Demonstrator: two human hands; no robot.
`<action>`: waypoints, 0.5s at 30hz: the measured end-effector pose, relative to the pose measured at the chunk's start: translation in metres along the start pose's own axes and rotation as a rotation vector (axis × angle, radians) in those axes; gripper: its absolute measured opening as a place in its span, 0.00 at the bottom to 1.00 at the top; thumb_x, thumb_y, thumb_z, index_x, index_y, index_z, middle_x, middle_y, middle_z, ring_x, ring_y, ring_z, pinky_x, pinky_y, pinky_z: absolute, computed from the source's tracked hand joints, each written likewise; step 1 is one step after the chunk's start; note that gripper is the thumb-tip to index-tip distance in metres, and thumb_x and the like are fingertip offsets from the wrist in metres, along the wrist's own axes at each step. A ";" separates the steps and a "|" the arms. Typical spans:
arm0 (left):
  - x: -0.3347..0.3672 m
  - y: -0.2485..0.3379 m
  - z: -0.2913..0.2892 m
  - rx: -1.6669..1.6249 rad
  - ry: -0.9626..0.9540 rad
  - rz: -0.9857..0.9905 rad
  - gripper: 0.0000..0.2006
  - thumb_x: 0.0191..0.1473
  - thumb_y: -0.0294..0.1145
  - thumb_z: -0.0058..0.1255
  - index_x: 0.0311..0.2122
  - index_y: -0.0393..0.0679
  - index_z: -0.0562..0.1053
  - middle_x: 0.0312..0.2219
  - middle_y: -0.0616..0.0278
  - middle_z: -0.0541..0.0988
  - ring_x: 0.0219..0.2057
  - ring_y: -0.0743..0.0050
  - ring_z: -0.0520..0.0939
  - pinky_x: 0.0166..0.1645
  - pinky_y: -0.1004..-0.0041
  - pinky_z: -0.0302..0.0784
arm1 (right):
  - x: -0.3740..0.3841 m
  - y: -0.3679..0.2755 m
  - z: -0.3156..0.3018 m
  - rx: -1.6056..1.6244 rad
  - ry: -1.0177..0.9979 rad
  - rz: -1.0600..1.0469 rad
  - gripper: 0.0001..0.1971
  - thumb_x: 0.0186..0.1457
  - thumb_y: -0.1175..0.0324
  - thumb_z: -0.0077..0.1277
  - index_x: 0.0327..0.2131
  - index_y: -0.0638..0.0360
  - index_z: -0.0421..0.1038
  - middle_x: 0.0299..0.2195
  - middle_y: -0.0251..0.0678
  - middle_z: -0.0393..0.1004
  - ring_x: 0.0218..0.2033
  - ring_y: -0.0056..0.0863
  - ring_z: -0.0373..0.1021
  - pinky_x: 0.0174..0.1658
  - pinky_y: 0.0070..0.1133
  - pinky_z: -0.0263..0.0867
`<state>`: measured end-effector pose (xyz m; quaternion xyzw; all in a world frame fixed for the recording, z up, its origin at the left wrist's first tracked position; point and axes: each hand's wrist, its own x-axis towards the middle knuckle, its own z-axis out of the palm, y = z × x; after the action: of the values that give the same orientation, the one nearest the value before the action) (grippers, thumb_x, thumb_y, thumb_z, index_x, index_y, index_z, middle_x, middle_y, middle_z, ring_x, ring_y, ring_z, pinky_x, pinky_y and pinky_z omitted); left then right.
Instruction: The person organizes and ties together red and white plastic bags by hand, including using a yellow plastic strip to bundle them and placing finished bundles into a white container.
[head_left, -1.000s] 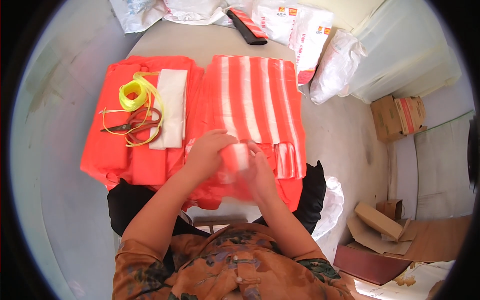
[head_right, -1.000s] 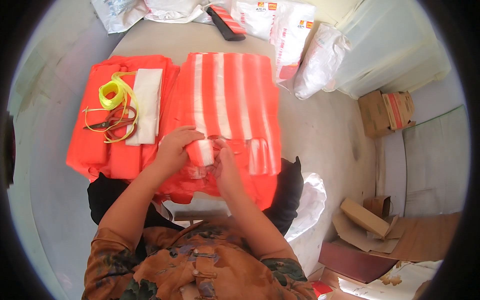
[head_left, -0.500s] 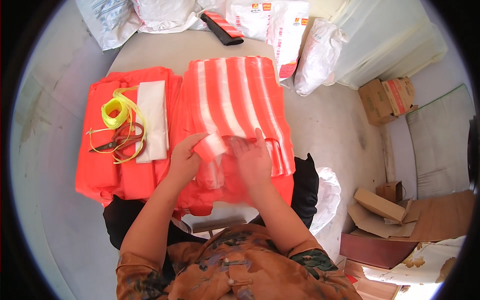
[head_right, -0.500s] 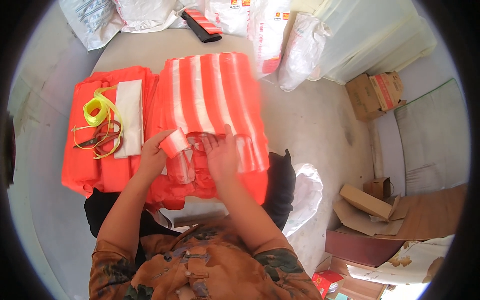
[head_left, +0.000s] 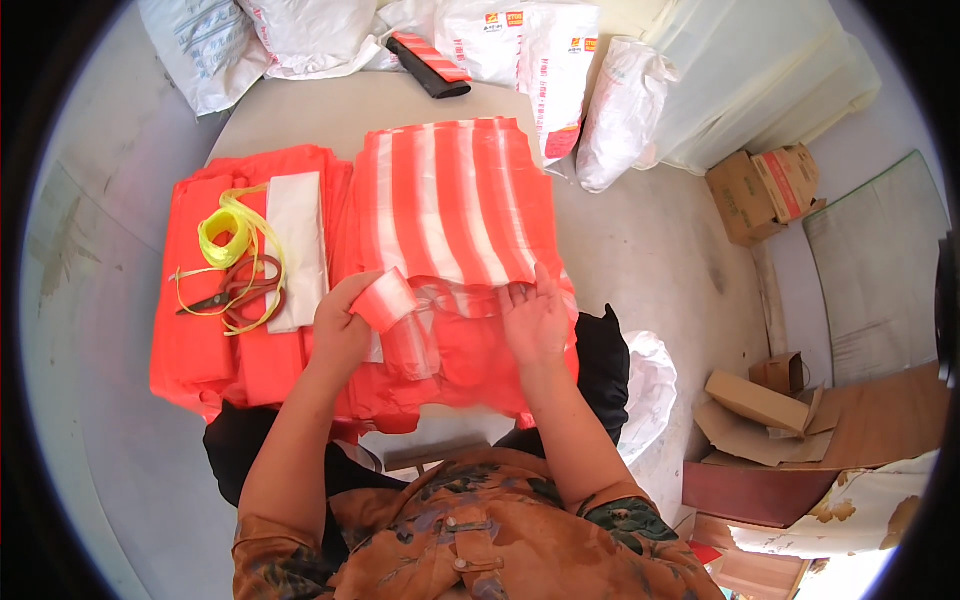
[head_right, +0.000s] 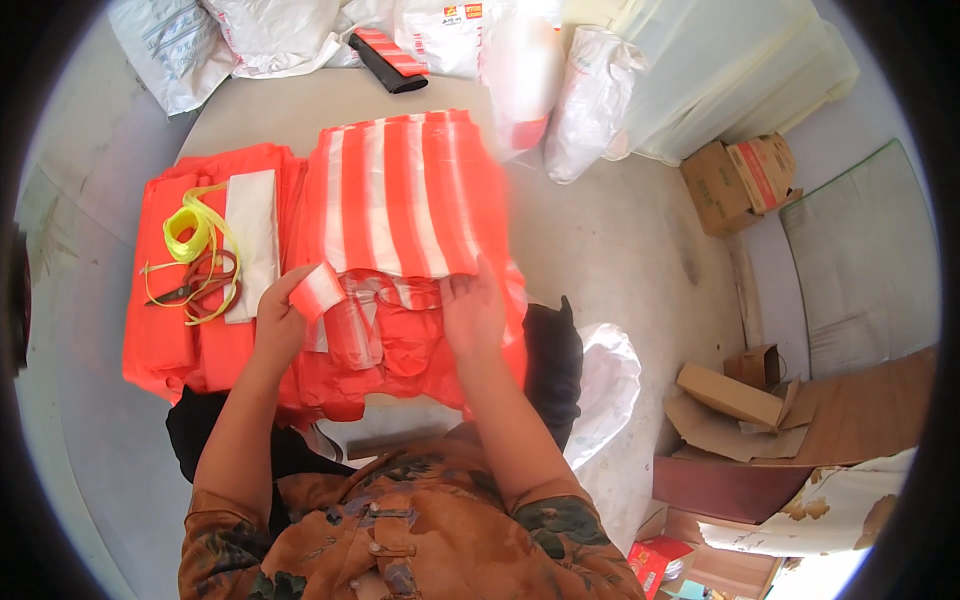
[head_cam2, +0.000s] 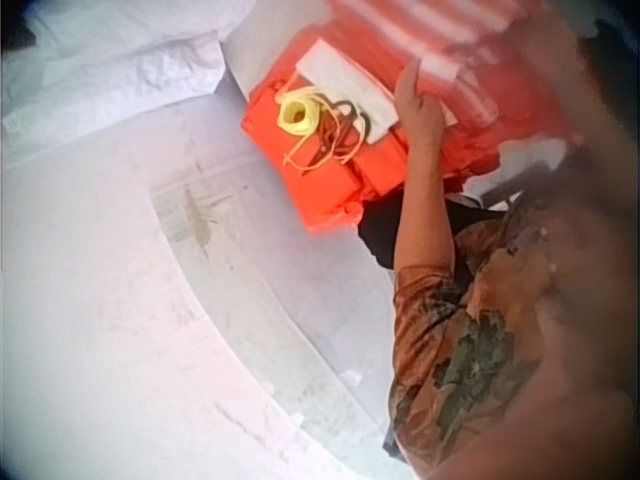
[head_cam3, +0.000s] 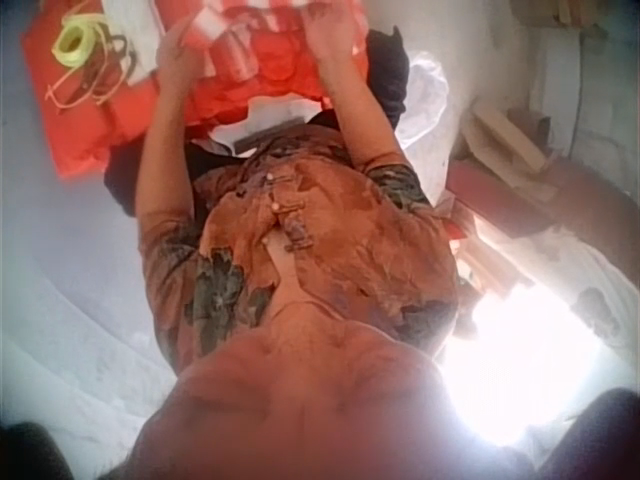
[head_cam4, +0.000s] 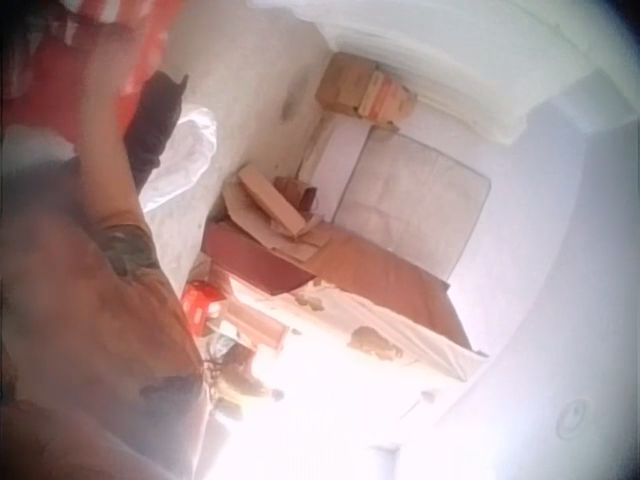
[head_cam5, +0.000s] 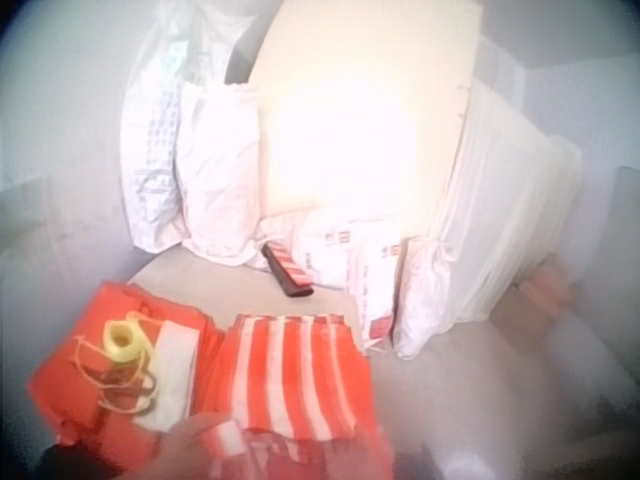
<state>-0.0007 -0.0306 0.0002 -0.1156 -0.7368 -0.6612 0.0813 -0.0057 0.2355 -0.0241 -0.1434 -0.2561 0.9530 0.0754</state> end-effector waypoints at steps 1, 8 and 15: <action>-0.002 0.000 -0.001 0.027 -0.008 0.018 0.16 0.55 0.15 0.42 0.47 0.34 0.75 0.41 0.56 0.80 0.44 0.69 0.80 0.50 0.74 0.73 | -0.001 0.000 -0.001 0.000 -0.018 0.007 0.26 0.66 0.58 0.39 0.63 0.58 0.53 0.60 0.36 0.58 0.62 0.36 0.56 0.69 0.37 0.47; -0.021 -0.012 -0.007 0.084 -0.040 0.011 0.15 0.55 0.14 0.42 0.46 0.34 0.75 0.40 0.55 0.80 0.43 0.65 0.80 0.50 0.73 0.74 | -0.026 0.016 0.007 -0.027 -0.033 -0.079 0.26 0.65 0.54 0.46 0.61 0.55 0.56 0.58 0.33 0.61 0.62 0.31 0.55 0.65 0.31 0.50; -0.026 -0.001 -0.005 0.069 -0.082 -0.093 0.15 0.54 0.13 0.41 0.44 0.34 0.75 0.38 0.56 0.80 0.41 0.67 0.80 0.46 0.73 0.75 | -0.035 0.008 -0.009 -0.655 0.022 0.057 0.21 0.66 0.64 0.42 0.59 0.56 0.59 0.54 0.32 0.68 0.55 0.27 0.65 0.56 0.28 0.62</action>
<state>0.0239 -0.0376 -0.0069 -0.1054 -0.7665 -0.6331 0.0243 0.0299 0.2253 -0.0268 -0.1775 -0.5439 0.8202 0.0014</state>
